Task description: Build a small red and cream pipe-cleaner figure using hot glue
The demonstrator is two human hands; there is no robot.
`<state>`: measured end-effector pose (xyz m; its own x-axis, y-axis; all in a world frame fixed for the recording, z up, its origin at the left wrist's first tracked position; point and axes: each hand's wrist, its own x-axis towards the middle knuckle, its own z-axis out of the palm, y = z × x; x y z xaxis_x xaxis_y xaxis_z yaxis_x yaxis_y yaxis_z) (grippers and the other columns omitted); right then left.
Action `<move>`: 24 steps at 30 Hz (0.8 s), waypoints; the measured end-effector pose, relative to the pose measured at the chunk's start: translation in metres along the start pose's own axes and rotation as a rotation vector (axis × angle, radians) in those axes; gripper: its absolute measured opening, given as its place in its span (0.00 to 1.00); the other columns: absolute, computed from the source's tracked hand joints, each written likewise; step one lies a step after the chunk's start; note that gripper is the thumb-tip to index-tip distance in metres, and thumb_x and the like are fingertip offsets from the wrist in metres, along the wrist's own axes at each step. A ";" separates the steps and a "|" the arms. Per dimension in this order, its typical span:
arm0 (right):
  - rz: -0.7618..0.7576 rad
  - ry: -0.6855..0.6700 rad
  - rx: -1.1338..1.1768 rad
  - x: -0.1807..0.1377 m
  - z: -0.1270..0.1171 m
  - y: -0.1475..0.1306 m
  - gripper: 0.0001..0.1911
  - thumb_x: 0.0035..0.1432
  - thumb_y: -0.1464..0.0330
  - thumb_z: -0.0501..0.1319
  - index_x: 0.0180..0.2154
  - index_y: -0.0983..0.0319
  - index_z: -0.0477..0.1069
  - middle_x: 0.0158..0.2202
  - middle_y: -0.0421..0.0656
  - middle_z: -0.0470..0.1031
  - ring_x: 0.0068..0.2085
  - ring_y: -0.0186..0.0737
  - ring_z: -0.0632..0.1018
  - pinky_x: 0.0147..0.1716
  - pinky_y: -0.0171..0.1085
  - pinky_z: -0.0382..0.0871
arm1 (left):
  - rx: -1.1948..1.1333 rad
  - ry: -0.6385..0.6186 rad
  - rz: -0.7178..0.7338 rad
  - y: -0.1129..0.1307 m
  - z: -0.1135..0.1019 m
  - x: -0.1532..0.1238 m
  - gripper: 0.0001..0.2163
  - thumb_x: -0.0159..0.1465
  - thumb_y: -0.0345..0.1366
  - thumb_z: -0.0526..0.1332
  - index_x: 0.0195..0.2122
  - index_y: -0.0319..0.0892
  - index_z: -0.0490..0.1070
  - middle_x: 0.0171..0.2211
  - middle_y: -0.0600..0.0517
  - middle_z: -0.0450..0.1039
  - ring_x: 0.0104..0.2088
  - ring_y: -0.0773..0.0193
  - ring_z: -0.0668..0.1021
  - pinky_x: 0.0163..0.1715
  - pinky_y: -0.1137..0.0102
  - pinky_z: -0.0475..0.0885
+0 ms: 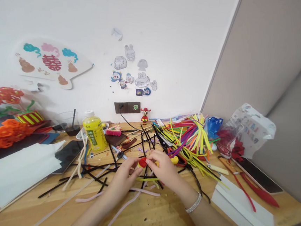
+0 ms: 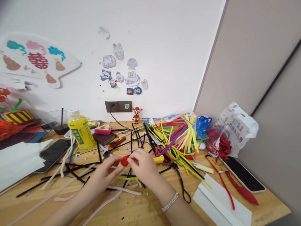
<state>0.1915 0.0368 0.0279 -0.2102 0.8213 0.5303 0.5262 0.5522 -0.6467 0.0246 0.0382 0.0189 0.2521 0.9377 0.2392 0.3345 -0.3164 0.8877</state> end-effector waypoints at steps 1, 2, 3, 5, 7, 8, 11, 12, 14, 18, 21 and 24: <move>0.002 -0.003 0.003 0.000 0.000 0.001 0.07 0.54 0.75 0.58 0.26 0.63 0.71 0.31 0.42 0.72 0.35 0.37 0.73 0.36 0.34 0.64 | -0.013 -0.005 -0.010 0.001 0.000 0.000 0.11 0.53 0.37 0.60 0.36 0.41 0.71 0.36 0.47 0.73 0.37 0.57 0.73 0.37 0.63 0.68; 0.004 -0.005 0.006 0.000 0.000 0.001 0.07 0.54 0.75 0.58 0.26 0.63 0.71 0.31 0.41 0.72 0.35 0.37 0.73 0.36 0.34 0.64 | -0.032 -0.012 -0.021 0.001 0.000 0.000 0.11 0.52 0.37 0.60 0.36 0.41 0.71 0.36 0.47 0.73 0.36 0.57 0.74 0.37 0.63 0.68; 0.006 -0.003 0.007 0.000 0.000 0.002 0.06 0.54 0.75 0.58 0.26 0.63 0.71 0.31 0.41 0.72 0.35 0.37 0.73 0.36 0.34 0.64 | -0.056 -0.021 -0.033 0.001 0.000 0.000 0.11 0.52 0.38 0.60 0.36 0.41 0.70 0.35 0.47 0.74 0.35 0.58 0.74 0.37 0.63 0.68; 0.021 0.007 0.021 0.000 -0.001 0.003 0.06 0.54 0.74 0.57 0.27 0.63 0.71 0.31 0.42 0.72 0.35 0.37 0.72 0.36 0.34 0.64 | -0.116 -0.035 -0.061 0.000 0.001 0.000 0.11 0.51 0.38 0.60 0.36 0.41 0.69 0.35 0.48 0.74 0.35 0.58 0.74 0.36 0.64 0.69; 0.043 0.011 0.042 0.001 -0.004 0.003 0.06 0.54 0.74 0.56 0.28 0.63 0.71 0.30 0.41 0.71 0.33 0.37 0.72 0.34 0.34 0.64 | -0.185 -0.038 -0.096 -0.001 0.001 0.001 0.13 0.51 0.38 0.60 0.37 0.41 0.68 0.34 0.48 0.73 0.34 0.59 0.75 0.34 0.66 0.70; 0.051 0.009 0.052 0.002 -0.005 0.003 0.06 0.54 0.74 0.56 0.27 0.63 0.70 0.29 0.41 0.71 0.32 0.36 0.72 0.33 0.34 0.63 | -0.221 -0.039 -0.118 -0.003 0.000 0.002 0.14 0.51 0.38 0.60 0.38 0.40 0.67 0.32 0.49 0.73 0.33 0.60 0.75 0.33 0.66 0.71; 0.052 -0.031 0.067 0.004 -0.008 0.001 0.07 0.55 0.73 0.55 0.26 0.64 0.69 0.26 0.39 0.68 0.30 0.35 0.70 0.30 0.32 0.63 | -0.332 -0.044 -0.190 -0.005 -0.004 0.004 0.11 0.53 0.37 0.54 0.37 0.40 0.64 0.25 0.53 0.69 0.27 0.62 0.74 0.28 0.66 0.72; 0.047 -0.056 0.071 0.003 -0.008 0.000 0.08 0.55 0.73 0.55 0.25 0.64 0.68 0.25 0.39 0.68 0.29 0.34 0.70 0.29 0.31 0.62 | -0.364 -0.047 -0.207 -0.005 -0.006 0.004 0.09 0.53 0.36 0.53 0.35 0.41 0.63 0.23 0.55 0.67 0.25 0.64 0.73 0.27 0.67 0.71; 0.039 -0.114 0.074 0.002 -0.005 0.000 0.09 0.55 0.74 0.55 0.24 0.63 0.68 0.24 0.37 0.66 0.28 0.33 0.69 0.28 0.31 0.62 | -0.400 -0.063 -0.227 -0.003 -0.008 0.004 0.05 0.53 0.36 0.52 0.30 0.42 0.61 0.21 0.57 0.65 0.22 0.67 0.71 0.24 0.70 0.70; 0.031 -0.189 0.058 -0.003 0.006 -0.002 0.07 0.53 0.76 0.57 0.25 0.63 0.68 0.24 0.37 0.66 0.29 0.33 0.69 0.28 0.30 0.61 | -0.335 -0.127 -0.246 -0.001 -0.006 0.003 0.10 0.50 0.42 0.61 0.26 0.41 0.64 0.15 0.61 0.60 0.16 0.71 0.65 0.18 0.75 0.63; 0.028 -0.216 0.046 -0.003 0.006 -0.002 0.07 0.54 0.75 0.56 0.26 0.63 0.69 0.25 0.38 0.67 0.29 0.33 0.69 0.28 0.30 0.61 | -0.244 -0.132 -0.235 -0.004 -0.002 0.004 0.13 0.48 0.44 0.63 0.23 0.39 0.65 0.11 0.61 0.60 0.13 0.72 0.63 0.16 0.76 0.59; -0.026 -0.266 -0.068 0.000 -0.008 0.005 0.08 0.57 0.74 0.53 0.30 0.62 0.70 0.31 0.40 0.71 0.35 0.36 0.71 0.36 0.32 0.63 | -0.167 -0.072 -0.183 -0.007 -0.002 0.005 0.13 0.49 0.46 0.62 0.24 0.40 0.67 0.14 0.59 0.64 0.15 0.69 0.65 0.17 0.74 0.62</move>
<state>0.2011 0.0383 0.0293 -0.4287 0.8205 0.3782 0.5699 0.5704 -0.5915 0.0215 0.0458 0.0152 0.2674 0.9625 0.0449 0.2271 -0.1082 0.9678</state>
